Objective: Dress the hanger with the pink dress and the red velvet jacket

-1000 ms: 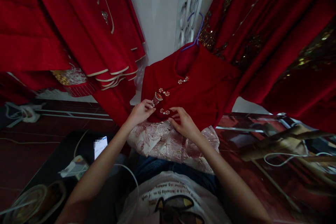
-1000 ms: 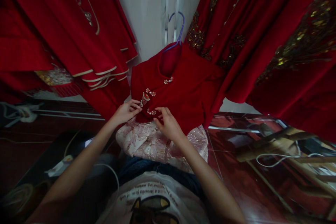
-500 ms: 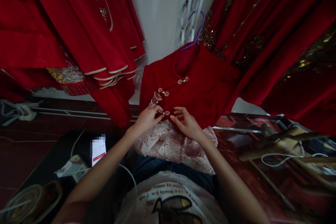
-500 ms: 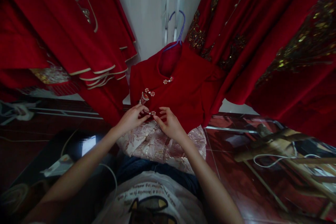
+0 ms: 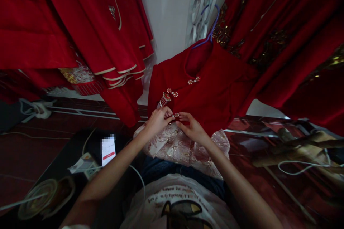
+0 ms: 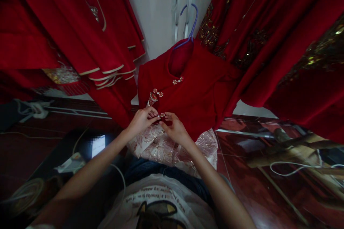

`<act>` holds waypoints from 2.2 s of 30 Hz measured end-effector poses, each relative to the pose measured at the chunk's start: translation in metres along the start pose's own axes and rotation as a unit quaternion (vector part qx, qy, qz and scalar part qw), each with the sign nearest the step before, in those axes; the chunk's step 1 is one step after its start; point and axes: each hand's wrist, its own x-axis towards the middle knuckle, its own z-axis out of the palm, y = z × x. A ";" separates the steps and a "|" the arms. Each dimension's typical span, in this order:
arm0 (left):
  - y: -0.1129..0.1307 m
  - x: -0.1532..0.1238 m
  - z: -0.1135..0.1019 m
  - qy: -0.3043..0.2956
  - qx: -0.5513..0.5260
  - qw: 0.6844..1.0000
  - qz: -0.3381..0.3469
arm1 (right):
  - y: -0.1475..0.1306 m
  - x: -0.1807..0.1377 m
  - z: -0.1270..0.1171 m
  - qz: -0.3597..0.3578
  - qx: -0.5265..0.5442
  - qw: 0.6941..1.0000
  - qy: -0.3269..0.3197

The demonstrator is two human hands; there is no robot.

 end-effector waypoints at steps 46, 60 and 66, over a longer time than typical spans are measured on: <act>-0.005 0.112 -0.073 -0.063 0.168 0.945 0.274 | -0.040 0.012 -0.056 -0.023 0.029 0.998 -0.058; 0.044 0.132 -0.077 -0.002 0.210 0.926 0.314 | -0.067 0.034 -0.088 -0.039 0.053 0.997 -0.047; 0.068 0.145 -0.042 0.055 0.293 0.916 0.269 | -0.069 0.036 -0.096 -0.042 0.060 0.997 -0.027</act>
